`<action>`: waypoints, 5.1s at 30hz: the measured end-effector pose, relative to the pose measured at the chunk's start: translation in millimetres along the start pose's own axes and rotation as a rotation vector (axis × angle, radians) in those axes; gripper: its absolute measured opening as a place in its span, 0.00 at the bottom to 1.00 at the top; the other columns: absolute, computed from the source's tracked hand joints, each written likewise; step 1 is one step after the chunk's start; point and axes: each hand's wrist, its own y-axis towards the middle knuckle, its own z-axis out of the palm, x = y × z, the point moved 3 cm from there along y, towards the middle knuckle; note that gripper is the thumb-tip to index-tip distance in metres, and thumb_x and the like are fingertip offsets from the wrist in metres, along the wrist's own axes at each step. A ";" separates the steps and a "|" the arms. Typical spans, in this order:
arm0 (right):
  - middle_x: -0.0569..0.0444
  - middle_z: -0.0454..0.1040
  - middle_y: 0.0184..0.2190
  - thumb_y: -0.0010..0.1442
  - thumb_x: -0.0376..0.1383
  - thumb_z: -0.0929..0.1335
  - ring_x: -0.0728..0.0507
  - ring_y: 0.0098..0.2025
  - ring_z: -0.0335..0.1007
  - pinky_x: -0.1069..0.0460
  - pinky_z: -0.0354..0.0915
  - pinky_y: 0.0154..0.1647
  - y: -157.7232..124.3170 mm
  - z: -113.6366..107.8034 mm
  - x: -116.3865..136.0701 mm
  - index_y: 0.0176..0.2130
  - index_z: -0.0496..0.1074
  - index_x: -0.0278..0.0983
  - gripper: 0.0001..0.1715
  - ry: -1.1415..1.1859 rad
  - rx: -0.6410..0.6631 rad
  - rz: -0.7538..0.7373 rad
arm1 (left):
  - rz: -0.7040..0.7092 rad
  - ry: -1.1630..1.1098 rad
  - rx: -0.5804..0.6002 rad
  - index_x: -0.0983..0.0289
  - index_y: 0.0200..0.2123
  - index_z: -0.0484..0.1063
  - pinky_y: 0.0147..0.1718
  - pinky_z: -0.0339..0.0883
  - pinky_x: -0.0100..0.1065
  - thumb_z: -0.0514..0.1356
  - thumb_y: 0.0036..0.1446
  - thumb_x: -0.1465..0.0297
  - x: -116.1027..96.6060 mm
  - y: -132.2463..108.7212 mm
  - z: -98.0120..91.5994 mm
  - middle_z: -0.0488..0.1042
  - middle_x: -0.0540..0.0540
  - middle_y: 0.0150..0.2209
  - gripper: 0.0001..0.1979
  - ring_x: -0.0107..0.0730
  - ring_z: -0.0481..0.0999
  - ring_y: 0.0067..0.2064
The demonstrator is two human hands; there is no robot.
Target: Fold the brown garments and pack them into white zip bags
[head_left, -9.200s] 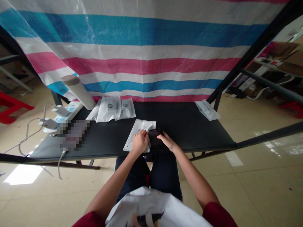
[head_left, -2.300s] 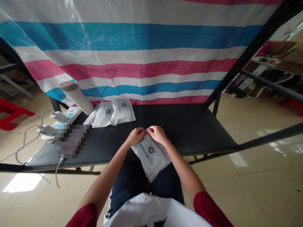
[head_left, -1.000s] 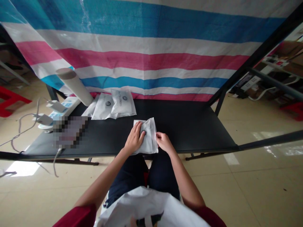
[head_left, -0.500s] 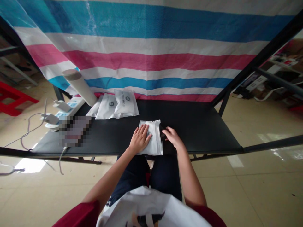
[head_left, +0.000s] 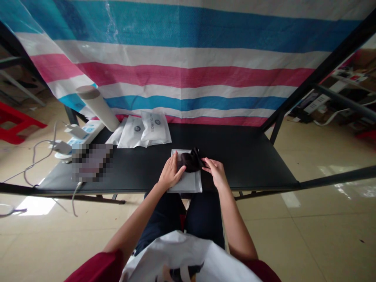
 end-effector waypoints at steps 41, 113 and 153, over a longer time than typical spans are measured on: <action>0.58 0.70 0.18 0.64 0.53 0.56 0.44 0.28 0.73 0.46 0.67 0.45 20.9 -24.1 -5.8 0.30 0.69 0.39 0.26 -0.069 0.027 -0.295 | -0.022 -0.016 -0.072 0.62 0.48 0.71 0.43 0.65 0.40 0.64 0.52 0.55 -19.5 21.0 -39.2 0.75 0.55 0.38 0.24 0.41 0.73 0.41; 0.55 0.68 0.15 0.53 0.58 0.69 0.46 0.19 0.64 0.53 0.58 0.22 -77.5 -69.5 -46.5 0.23 0.70 0.37 0.28 -0.523 -0.178 -0.128 | -0.126 0.401 -0.042 0.65 0.63 0.62 0.65 0.51 0.50 0.55 0.58 0.47 36.4 -52.4 -58.6 0.60 0.64 0.66 0.37 0.51 0.58 0.67; 0.46 0.73 0.56 0.66 0.38 0.61 0.37 0.62 0.65 0.41 0.57 0.60 -67.4 -36.3 -62.8 0.55 0.72 0.40 0.21 -1.250 -0.389 -0.861 | -0.128 0.468 -0.098 0.63 0.63 0.63 0.62 0.51 0.58 0.55 0.57 0.47 36.1 -55.8 -54.8 0.60 0.65 0.66 0.37 0.63 0.53 0.68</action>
